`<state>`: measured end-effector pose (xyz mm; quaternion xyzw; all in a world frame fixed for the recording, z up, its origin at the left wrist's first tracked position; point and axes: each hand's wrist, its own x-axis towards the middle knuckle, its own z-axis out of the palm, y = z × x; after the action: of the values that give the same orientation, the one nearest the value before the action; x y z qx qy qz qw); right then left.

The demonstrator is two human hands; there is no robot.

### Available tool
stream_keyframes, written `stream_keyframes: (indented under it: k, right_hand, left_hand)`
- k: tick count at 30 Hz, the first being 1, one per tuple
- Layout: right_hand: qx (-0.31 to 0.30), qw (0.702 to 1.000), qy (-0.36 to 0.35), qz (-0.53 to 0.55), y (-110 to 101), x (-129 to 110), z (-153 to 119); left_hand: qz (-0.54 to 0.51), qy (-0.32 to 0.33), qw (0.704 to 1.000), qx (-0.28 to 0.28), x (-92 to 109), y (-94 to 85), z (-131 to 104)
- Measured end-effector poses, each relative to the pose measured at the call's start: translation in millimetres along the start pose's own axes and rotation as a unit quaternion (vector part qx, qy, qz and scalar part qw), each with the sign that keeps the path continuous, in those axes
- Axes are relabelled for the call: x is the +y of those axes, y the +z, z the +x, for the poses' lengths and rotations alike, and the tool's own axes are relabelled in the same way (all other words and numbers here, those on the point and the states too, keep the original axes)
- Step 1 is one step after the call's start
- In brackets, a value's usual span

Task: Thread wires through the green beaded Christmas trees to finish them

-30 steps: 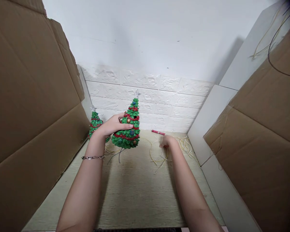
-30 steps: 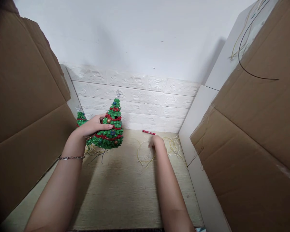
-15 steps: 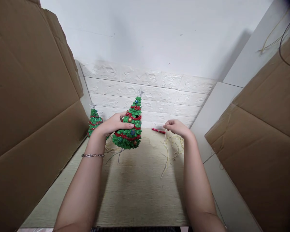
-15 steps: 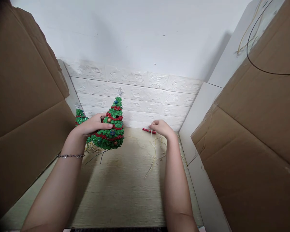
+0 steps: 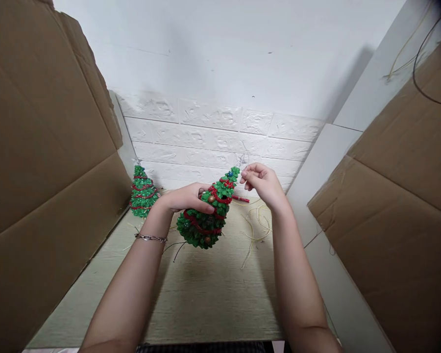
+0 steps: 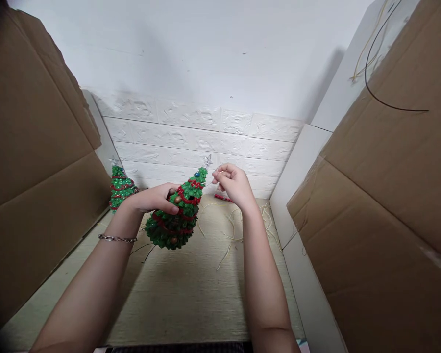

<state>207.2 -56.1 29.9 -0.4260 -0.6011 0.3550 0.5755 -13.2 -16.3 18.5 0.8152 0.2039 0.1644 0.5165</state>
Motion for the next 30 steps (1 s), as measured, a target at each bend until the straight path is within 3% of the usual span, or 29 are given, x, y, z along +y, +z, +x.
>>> stream_keyframes:
  k: [8, 15, 19, 22, 24, 26, 28, 30]
  right_hand:
    - [-0.035, 0.996, 0.018, 0.084, 10, 2, -1]
    - [-0.071, 0.985, 0.076, 0.139, 3, 8, 2]
    - [-0.096, 0.985, 0.115, 0.081, 3, 16, 5]
    - [-0.140, 0.976, 0.155, -0.055, 0, 19, 5]
    - [-0.093, 0.963, 0.154, -0.199, -4, 18, 3]
    - [0.035, 0.940, 0.118, -0.318, -8, 13, 1]
    - [0.159, 0.914, 0.046, -0.370, -10, 8, 0]
    - [0.210, 0.900, -0.039, -0.381, -7, 3, -1]
  left_hand:
    - [-0.071, 0.008, 0.997, 0.036, -7, -0.6, 1]
    - [-0.159, 0.076, 0.979, 0.102, -15, -4.9, -4]
    - [-0.188, 0.107, 0.968, 0.123, -9, -0.8, -6]
    - [-0.186, 0.114, 0.967, 0.129, -8, -0.6, -8]
    - [-0.173, 0.096, 0.973, 0.114, -9, -2.4, -8]
    - [-0.159, 0.068, 0.981, 0.091, -10, -4.3, -7]
    - [-0.143, 0.047, 0.986, 0.073, -11, -4.7, -5]
    - [-0.131, 0.040, 0.989, 0.059, -10, -3.2, -3]
